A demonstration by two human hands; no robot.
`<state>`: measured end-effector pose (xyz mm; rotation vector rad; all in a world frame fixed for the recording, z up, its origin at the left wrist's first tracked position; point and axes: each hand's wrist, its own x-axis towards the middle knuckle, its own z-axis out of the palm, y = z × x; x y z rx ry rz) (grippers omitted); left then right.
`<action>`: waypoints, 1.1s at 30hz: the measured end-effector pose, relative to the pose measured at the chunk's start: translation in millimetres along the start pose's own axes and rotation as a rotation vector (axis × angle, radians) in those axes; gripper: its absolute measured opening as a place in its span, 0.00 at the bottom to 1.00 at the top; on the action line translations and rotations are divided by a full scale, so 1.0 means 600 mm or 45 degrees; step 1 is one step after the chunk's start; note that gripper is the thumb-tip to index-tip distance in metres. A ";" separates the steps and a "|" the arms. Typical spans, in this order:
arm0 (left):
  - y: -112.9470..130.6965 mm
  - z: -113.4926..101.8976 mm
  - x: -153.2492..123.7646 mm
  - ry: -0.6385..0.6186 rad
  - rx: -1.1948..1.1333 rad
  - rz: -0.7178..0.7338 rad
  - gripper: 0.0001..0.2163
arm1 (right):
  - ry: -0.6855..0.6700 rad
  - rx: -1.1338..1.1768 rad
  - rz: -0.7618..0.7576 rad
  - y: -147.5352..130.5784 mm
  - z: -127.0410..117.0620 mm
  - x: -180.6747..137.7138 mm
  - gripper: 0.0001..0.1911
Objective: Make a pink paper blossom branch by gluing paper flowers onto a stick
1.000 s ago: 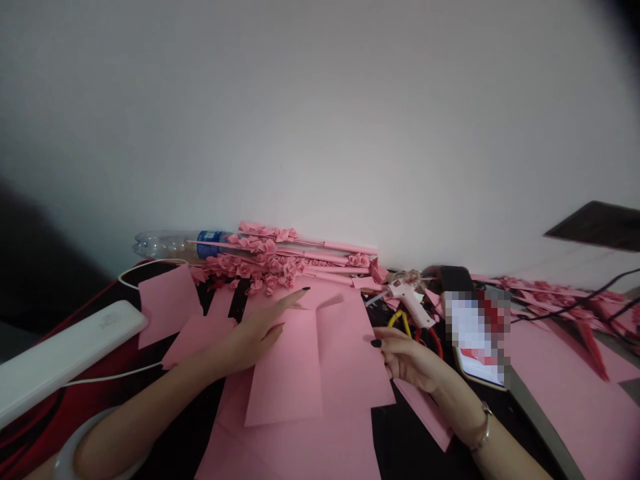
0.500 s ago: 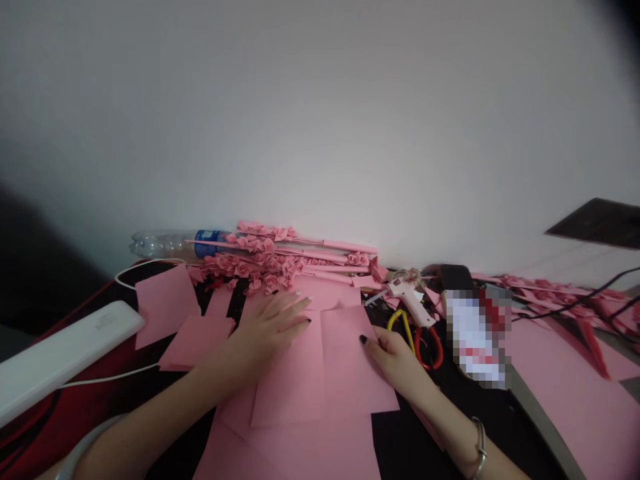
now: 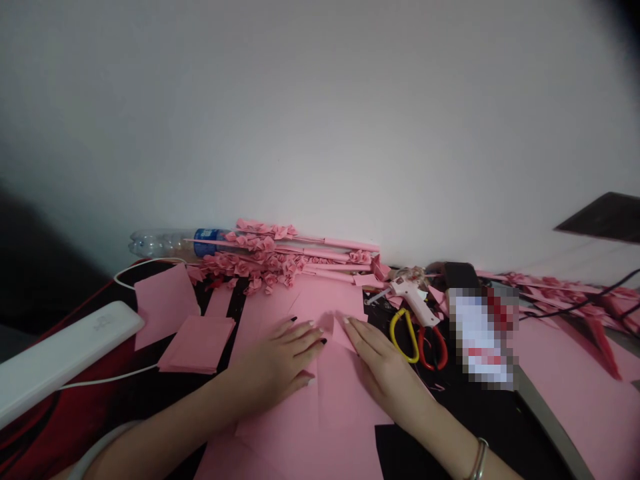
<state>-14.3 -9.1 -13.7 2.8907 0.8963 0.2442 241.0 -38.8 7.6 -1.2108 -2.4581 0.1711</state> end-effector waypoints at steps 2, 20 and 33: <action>0.000 -0.002 0.001 -0.012 -0.029 -0.023 0.23 | -0.088 -0.072 -0.127 0.002 -0.001 0.000 0.42; -0.014 0.006 0.003 0.106 -0.012 -0.177 0.23 | -0.332 -0.108 -0.257 -0.006 0.001 -0.006 0.38; -0.019 0.024 0.009 0.062 0.161 -0.048 0.20 | -0.472 -0.076 -0.203 -0.021 -0.012 0.003 0.37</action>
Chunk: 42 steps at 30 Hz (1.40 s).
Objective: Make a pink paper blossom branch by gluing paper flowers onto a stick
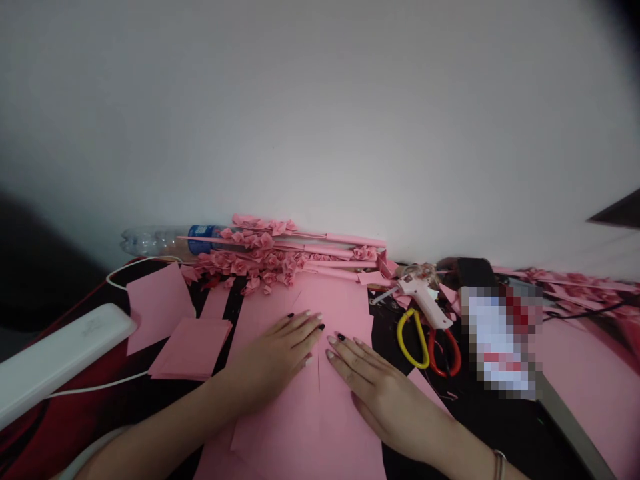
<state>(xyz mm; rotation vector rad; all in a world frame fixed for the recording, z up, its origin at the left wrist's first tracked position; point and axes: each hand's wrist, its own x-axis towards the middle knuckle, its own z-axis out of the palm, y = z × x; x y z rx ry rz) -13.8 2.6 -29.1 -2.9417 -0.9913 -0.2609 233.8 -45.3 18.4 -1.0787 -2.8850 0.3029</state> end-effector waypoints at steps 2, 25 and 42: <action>0.001 -0.001 0.000 -0.006 0.010 0.004 0.20 | -0.009 0.000 0.003 -0.001 -0.001 -0.001 0.38; 0.000 -0.006 -0.001 -0.032 -0.048 0.009 0.20 | -0.006 0.085 -0.009 -0.001 -0.005 -0.005 0.37; 0.012 -0.018 -0.004 -0.054 -0.035 0.003 0.19 | -0.020 0.128 0.000 -0.007 -0.010 -0.007 0.35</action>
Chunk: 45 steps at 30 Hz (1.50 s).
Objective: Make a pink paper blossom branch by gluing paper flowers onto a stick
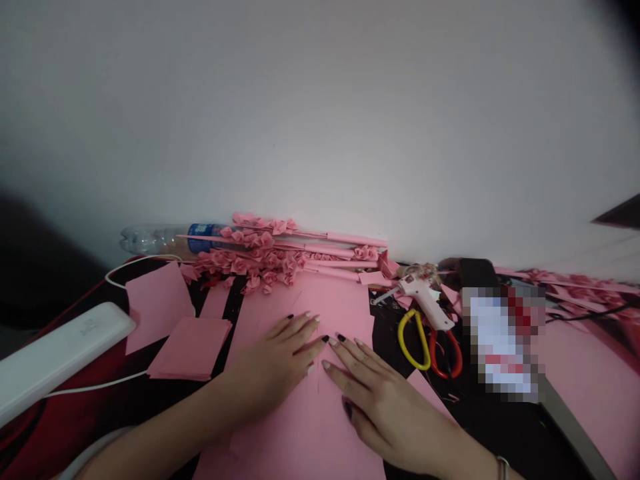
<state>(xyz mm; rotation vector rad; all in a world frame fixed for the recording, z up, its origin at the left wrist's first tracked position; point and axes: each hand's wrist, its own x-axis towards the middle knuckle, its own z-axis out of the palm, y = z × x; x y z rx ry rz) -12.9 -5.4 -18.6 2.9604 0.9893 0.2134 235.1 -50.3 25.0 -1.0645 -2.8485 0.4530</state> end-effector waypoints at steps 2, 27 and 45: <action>0.009 -0.001 -0.003 0.003 0.026 -0.007 0.19 | -0.008 0.009 0.015 -0.001 -0.001 0.001 0.34; 0.008 -0.001 0.008 -0.010 -0.081 -0.072 0.13 | 0.097 -0.041 0.140 -0.010 0.007 0.001 0.32; 0.014 0.002 0.007 -0.003 -0.030 -0.078 0.14 | 0.249 -0.570 0.142 -0.017 0.004 -0.099 0.31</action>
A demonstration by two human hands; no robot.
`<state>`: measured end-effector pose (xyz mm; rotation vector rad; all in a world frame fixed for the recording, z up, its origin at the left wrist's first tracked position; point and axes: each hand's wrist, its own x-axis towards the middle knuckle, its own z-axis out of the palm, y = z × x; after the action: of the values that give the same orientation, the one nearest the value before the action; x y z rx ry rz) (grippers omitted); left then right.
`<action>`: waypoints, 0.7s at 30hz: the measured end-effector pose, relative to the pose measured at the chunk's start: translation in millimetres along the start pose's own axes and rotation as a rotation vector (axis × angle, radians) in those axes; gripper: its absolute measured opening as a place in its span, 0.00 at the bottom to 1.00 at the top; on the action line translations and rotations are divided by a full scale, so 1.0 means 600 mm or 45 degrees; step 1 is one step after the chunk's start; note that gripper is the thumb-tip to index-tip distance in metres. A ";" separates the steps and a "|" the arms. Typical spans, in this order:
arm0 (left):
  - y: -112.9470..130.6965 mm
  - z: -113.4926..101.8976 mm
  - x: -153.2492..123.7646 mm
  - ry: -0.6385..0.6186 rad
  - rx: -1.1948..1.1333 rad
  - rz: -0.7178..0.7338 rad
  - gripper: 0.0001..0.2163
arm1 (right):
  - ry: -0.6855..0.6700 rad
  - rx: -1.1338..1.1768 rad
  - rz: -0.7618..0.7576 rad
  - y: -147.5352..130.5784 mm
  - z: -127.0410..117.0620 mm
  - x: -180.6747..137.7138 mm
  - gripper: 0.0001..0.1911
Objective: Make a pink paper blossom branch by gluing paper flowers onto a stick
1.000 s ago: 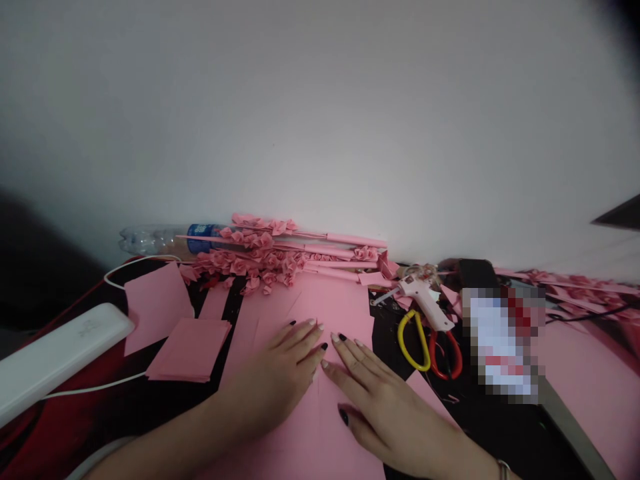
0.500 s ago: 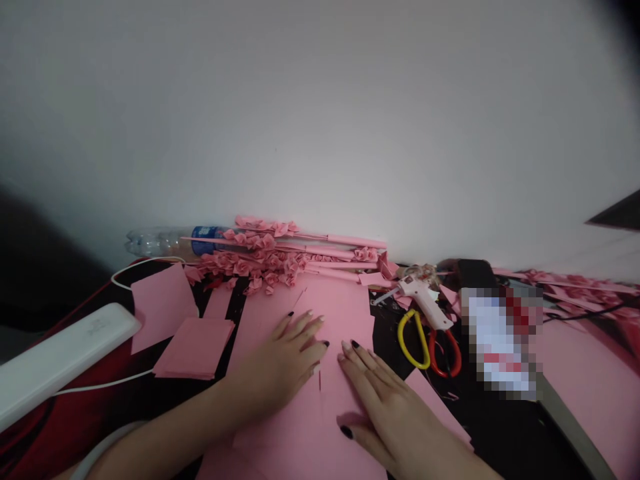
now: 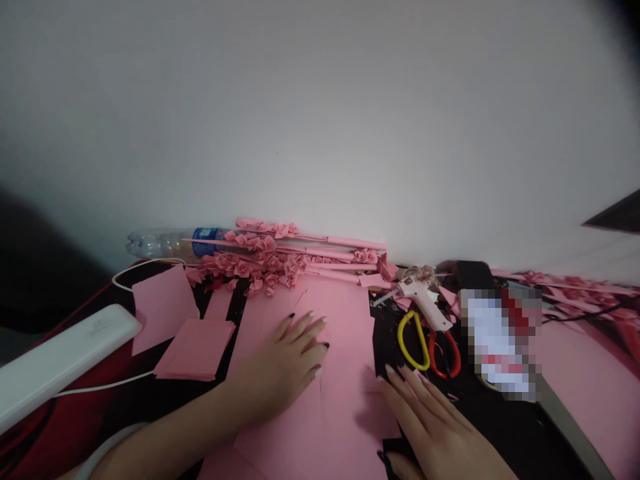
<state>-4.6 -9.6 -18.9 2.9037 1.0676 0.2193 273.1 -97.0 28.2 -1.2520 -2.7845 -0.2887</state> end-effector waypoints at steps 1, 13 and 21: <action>0.000 -0.002 0.000 -0.003 -0.010 -0.006 0.14 | 0.006 -0.006 0.027 -0.002 -0.006 0.016 0.32; -0.024 -0.033 -0.001 0.187 -0.135 -0.331 0.16 | -0.085 0.422 0.076 -0.038 0.056 0.136 0.35; -0.056 -0.071 -0.011 0.172 -0.223 -0.825 0.15 | -0.040 0.421 0.152 -0.036 0.060 0.131 0.36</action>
<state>-37.5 10.9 19.8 2.2654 1.8247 0.4491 205.3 -46.2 1.1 -1.3363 -2.6234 0.1937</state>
